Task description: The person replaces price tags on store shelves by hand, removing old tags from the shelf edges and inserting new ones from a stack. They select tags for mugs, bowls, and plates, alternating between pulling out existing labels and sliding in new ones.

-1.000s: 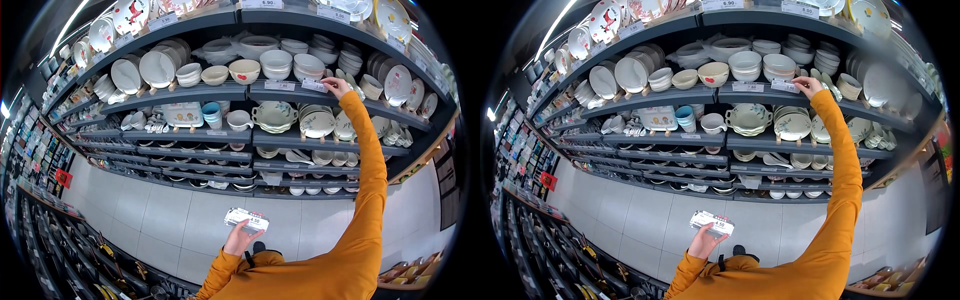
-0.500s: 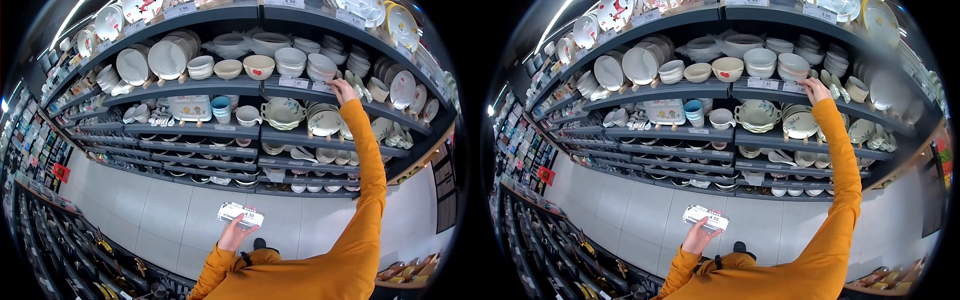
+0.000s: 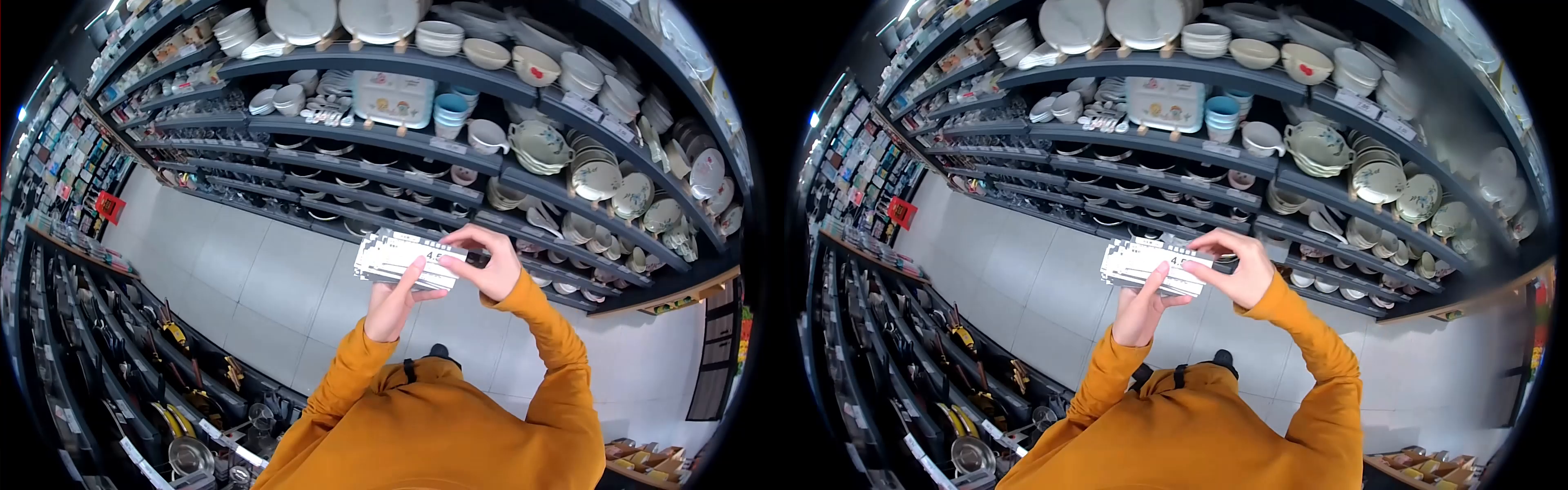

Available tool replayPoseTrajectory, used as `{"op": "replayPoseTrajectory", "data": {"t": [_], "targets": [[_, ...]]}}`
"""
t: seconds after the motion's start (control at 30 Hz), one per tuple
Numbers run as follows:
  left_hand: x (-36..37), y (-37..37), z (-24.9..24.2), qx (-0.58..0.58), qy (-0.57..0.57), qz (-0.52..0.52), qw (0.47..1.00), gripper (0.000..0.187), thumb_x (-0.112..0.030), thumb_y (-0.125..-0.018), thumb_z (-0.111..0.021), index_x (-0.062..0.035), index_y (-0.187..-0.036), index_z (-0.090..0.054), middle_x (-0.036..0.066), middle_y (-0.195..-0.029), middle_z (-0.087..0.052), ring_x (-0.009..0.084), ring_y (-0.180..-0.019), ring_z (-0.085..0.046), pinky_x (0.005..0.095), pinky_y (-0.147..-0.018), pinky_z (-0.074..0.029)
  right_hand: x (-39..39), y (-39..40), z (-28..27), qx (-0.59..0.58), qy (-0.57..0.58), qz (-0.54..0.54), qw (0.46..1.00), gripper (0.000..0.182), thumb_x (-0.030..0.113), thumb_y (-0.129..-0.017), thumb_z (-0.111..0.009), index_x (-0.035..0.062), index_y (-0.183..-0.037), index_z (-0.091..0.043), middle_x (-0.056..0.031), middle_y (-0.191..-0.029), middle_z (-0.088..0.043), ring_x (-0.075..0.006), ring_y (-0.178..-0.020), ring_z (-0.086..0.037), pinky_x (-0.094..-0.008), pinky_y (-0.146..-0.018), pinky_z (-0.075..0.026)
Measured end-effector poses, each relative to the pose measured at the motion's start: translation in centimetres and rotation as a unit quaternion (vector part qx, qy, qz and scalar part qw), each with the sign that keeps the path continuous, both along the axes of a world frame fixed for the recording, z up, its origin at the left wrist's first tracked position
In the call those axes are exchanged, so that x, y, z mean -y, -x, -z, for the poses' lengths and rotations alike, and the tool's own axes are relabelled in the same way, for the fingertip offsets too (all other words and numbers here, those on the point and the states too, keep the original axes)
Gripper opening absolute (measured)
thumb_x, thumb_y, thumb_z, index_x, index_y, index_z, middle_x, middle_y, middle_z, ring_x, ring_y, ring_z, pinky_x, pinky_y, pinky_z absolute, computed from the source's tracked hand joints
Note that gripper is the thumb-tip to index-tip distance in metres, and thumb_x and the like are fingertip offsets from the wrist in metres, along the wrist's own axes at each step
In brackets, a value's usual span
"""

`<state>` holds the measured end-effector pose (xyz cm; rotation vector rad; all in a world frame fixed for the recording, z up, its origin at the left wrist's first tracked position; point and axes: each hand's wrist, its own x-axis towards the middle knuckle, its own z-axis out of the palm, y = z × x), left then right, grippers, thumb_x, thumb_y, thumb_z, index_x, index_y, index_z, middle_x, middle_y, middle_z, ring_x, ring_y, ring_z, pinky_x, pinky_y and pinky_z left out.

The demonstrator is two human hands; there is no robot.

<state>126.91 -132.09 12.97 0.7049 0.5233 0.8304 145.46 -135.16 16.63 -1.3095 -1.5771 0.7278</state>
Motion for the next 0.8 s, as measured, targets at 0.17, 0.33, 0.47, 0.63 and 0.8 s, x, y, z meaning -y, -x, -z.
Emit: {"op": "replayPoseTrajectory", "data": {"t": [0.17,0.33,0.47,0.63,0.8], "targets": [[-3.6,9.7,-0.2,0.011,-0.042,0.006,0.999,0.031,-0.012,-0.095,-0.051,-0.0017,-0.124,-0.049,0.009,-0.116,-0.057,0.0189,-0.1,-0.061,0.0355,-0.076,-0.059,-3.6,10.5,0.6,-0.076,0.016,0.012,0.997,0.025,0.015,-0.079,-0.073,0.0007,-0.098,-0.065,-0.007,-0.086,-0.067,-0.0114,-0.074,-0.06,-0.0249,-0.068,-0.047],[-6.8,18.9,-1.1,0.042,-0.036,0.01,0.998,0.034,-0.011,-0.095,-0.049,-0.002,-0.128,-0.045,0.01,-0.119,-0.055,0.02,-0.103,-0.06,0.0376,-0.08,-0.058,-7.4,19.5,-0.4,-0.084,0.011,-0.011,0.996,0.027,0.015,-0.08,-0.072,0.0021,-0.103,-0.063,-0.0068,-0.085,-0.067,-0.0105,-0.074,-0.061,-0.0249,-0.068,-0.047],[-9.0,23.6,-1.3,0.046,-0.029,-0.006,0.999,0.035,-0.011,-0.095,-0.048,-0.0021,-0.129,-0.044,0.011,-0.121,-0.054,0.0206,-0.105,-0.059,0.0383,-0.08,-0.058,-10.2,24.1,-0.7,-0.071,0.012,-0.024,0.997,0.029,0.015,-0.08,-0.073,0.0025,-0.104,-0.063,-0.0069,-0.085,-0.067,-0.0105,-0.073,-0.061,-0.0252,-0.068,-0.048],[-11.7,26.9,-2.1,0.049,-0.025,-0.035,0.998,0.034,-0.011,-0.096,-0.047,-0.0017,-0.128,-0.044,0.01,-0.121,-0.054,0.0202,-0.106,-0.058,0.0376,-0.081,-0.058,-13.8,27.4,-1.3,-0.066,0.0,-0.045,0.997,0.03,0.015,-0.08,-0.073,0.0022,-0.105,-0.063,-0.0071,-0.086,-0.067,-0.0106,-0.072,-0.061,-0.0251,-0.068,-0.048],[-14.9,27.8,-2.2,0.005,-0.007,-0.051,0.999,0.031,-0.013,-0.097,-0.047,-0.0024,-0.126,-0.047,0.009,-0.12,-0.054,0.019,-0.106,-0.058,0.0374,-0.082,-0.057,-17.6,28.2,-0.4,-0.073,-0.004,-0.054,0.996,0.026,0.013,-0.08,-0.072,0.0001,-0.101,-0.064,-0.0072,-0.09,-0.066,-0.0113,-0.077,-0.06,-0.0247,-0.068,-0.048]]}}
